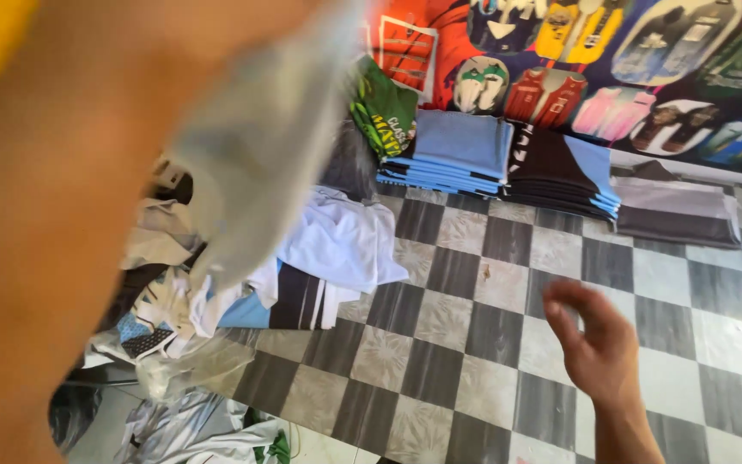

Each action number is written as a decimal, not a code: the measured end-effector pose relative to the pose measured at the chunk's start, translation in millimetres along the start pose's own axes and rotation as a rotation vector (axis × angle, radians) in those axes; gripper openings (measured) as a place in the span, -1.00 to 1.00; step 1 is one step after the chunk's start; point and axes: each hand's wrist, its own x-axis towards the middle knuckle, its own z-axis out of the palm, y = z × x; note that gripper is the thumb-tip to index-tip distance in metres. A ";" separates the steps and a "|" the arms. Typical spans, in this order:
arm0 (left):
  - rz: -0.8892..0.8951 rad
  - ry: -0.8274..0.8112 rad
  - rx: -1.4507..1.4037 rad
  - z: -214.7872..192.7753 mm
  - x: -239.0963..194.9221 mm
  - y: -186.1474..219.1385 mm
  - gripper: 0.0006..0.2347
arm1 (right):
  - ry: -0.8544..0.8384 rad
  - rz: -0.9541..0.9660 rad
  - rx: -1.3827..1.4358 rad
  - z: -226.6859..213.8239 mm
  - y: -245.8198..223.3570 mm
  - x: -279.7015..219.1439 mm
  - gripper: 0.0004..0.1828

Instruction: Cutting out fabric pieces from a larger sheet using scissors following a pattern.

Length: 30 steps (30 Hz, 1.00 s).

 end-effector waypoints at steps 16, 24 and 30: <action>-0.089 0.446 -1.439 1.9 60.7 406.4 -0.65 | -0.215 -0.149 1.082 -168.2 -141.1 38.8 -0.87; -0.042 0.298 -1.626 -10.3 74.3 393.5 -0.76 | -0.139 -0.316 0.487 -289.1 -67.7 44.0 -0.80; 0.116 0.281 -0.697 -50.7 68.1 334.7 -0.74 | -0.429 0.320 -1.044 -334.0 -23.9 33.0 -0.65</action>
